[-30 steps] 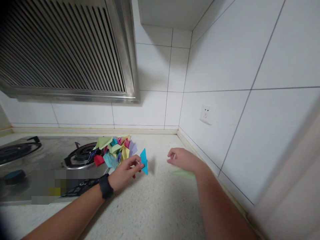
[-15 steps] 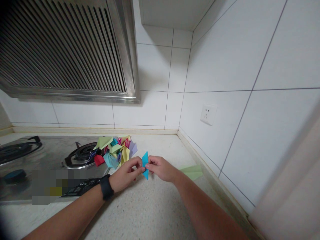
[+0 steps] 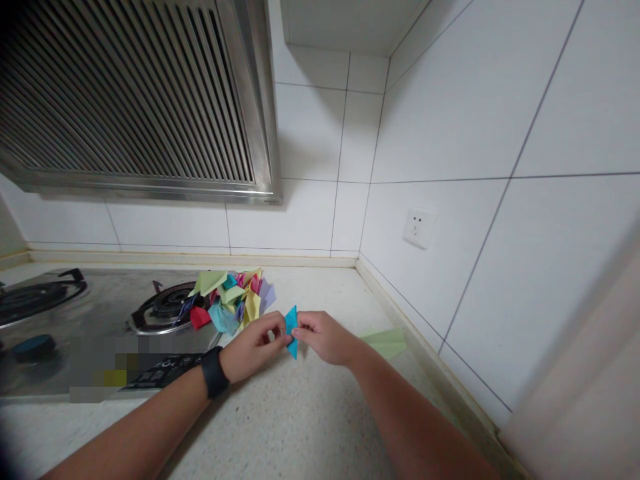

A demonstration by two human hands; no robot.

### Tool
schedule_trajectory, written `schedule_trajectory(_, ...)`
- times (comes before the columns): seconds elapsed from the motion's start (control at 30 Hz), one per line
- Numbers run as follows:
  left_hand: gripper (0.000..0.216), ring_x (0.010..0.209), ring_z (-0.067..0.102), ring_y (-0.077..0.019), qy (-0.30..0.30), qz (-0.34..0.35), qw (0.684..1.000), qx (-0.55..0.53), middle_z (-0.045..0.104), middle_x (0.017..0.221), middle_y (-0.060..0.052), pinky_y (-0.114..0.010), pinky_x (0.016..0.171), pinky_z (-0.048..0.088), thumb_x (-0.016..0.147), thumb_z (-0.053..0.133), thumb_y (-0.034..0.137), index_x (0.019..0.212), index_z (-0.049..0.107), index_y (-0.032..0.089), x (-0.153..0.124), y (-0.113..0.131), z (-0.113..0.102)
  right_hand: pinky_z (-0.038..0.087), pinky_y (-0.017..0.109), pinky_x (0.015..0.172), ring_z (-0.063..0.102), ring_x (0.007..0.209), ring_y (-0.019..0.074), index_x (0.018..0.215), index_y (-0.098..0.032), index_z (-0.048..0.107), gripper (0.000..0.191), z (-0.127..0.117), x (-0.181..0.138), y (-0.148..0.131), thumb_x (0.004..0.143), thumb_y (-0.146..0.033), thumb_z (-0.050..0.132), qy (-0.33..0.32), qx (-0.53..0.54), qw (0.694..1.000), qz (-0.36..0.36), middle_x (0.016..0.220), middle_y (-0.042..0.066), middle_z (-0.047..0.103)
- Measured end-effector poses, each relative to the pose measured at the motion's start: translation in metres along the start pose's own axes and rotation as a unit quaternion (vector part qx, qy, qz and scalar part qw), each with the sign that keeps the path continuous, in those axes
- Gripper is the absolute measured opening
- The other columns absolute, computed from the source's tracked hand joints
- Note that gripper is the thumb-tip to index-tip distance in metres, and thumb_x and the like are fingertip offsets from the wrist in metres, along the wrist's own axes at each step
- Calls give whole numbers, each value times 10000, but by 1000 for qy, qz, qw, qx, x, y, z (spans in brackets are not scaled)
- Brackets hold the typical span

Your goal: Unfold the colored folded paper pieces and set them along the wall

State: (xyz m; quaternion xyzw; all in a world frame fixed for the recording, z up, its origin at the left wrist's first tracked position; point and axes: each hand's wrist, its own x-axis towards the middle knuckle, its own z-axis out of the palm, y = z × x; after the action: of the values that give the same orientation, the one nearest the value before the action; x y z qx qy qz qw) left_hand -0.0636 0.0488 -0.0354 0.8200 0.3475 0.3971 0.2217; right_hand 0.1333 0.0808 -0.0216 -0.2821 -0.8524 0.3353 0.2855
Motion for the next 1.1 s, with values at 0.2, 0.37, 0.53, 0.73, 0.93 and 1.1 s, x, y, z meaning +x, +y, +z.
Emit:
schedule_trajectory(0.2, 230, 722, 452, -130, 2, 5, 1000, -4, 476, 756, -3, -224, 601, 347, 900, 503, 296, 712, 466, 171, 1, -1, -1, 382, 247, 656, 499, 704, 138, 818, -169, 639, 218, 2, -1, -9, 895, -320, 502, -4, -34, 999, -20, 749, 10, 592)
schedule_trajectory(0.37, 233, 755, 465, -134, -36, 41, 998, 35, 484, 802, -15, -235, 656, 369, 926, 465, 297, 732, 494, 171, 0, 9, -6, 373, 248, 653, 498, 694, 133, 776, -177, 627, 202, 3, -1, -7, 895, -287, 506, -4, -58, 998, -29, 724, 0, 577)
schedule_trajectory(0.53, 209, 755, 476, -136, -37, 44, 995, 78, 499, 818, -20, -239, 650, 367, 921, 476, 290, 755, 525, 173, -1, 8, -9, 357, 242, 633, 476, 683, 122, 765, -167, 605, 195, 4, 0, -2, 891, -289, 520, -6, -37, 999, -15, 712, -9, 550)
schedule_trajectory(0.73, 207, 734, 478, -128, -1, 34, 998, 58, 503, 813, -16, -236, 645, 371, 920, 493, 308, 782, 553, 166, 0, -3, -8, 318, 228, 571, 404, 602, 95, 752, -155, 569, 235, 3, 0, 9, 876, -353, 552, 4, 31, 999, 18, 648, -32, 468)
schedule_trajectory(0.93, 223, 732, 470, -129, 14, 35, 999, 23, 507, 773, -10, -239, 645, 360, 921, 498, 308, 760, 537, 159, 2, -7, -5, 324, 223, 540, 413, 574, 89, 766, -154, 541, 295, 4, 0, 19, 890, -422, 524, -6, 104, 994, 42, 641, -28, 467)
schedule_trajectory(1.1, 235, 743, 463, -130, 14, 28, 999, -9, 503, 758, -4, -242, 666, 356, 920, 494, 305, 738, 515, 157, 2, -6, -4, 349, 225, 542, 431, 567, 91, 775, -150, 543, 322, 5, 1, 20, 878, -455, 535, -17, 155, 986, 54, 628, -28, 468)
